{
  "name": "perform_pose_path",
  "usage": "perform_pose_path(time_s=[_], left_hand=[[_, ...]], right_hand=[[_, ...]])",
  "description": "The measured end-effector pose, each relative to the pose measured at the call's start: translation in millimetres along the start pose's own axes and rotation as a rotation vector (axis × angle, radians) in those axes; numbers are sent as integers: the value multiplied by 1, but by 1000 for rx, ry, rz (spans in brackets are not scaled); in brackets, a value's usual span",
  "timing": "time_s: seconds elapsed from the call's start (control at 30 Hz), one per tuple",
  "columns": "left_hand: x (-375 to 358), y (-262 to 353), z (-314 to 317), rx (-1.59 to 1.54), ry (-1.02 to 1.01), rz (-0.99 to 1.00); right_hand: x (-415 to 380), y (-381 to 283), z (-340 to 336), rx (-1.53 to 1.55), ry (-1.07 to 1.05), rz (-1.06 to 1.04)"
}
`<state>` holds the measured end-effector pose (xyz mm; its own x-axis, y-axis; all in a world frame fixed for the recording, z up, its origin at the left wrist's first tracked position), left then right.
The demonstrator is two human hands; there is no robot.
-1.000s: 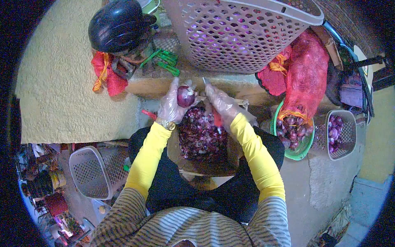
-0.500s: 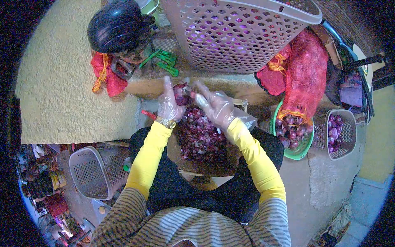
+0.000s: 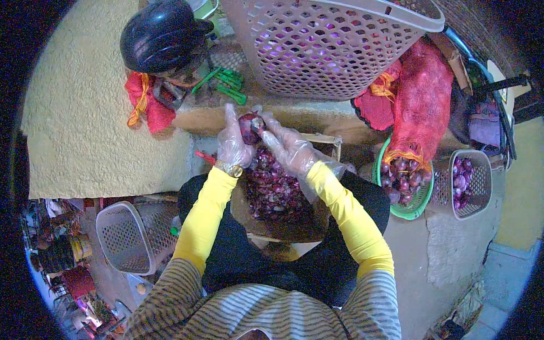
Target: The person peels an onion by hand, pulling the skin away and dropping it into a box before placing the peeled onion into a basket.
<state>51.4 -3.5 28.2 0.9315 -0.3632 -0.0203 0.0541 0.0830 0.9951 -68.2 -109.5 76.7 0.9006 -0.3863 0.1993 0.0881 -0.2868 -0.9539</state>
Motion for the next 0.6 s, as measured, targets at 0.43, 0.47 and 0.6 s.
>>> perform_pose_path(time_s=[0.43, 0.47, 0.6], left_hand=[[-11, 17, -5, 69, -159, -133], [-16, 34, -5, 790, -197, 306], [-24, 43, -4, 749, -244, 262]], right_hand=[[2, 6, -8, -138, -50, -74], [2, -4, -10, -163, -117, 12], [0, 4, -11, -144, -201, 63]])
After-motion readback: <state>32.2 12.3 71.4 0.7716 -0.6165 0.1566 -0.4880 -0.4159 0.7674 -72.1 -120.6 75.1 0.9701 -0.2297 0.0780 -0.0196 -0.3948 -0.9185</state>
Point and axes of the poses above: each hand's wrist, its own x-axis towards the middle knuckle, its own z-axis out of the palm, y = z × x, the point moved 5 cm from there along x, towards the middle knuckle, and after that the axes turned 10 degrees about y, right-handed, at the moved point
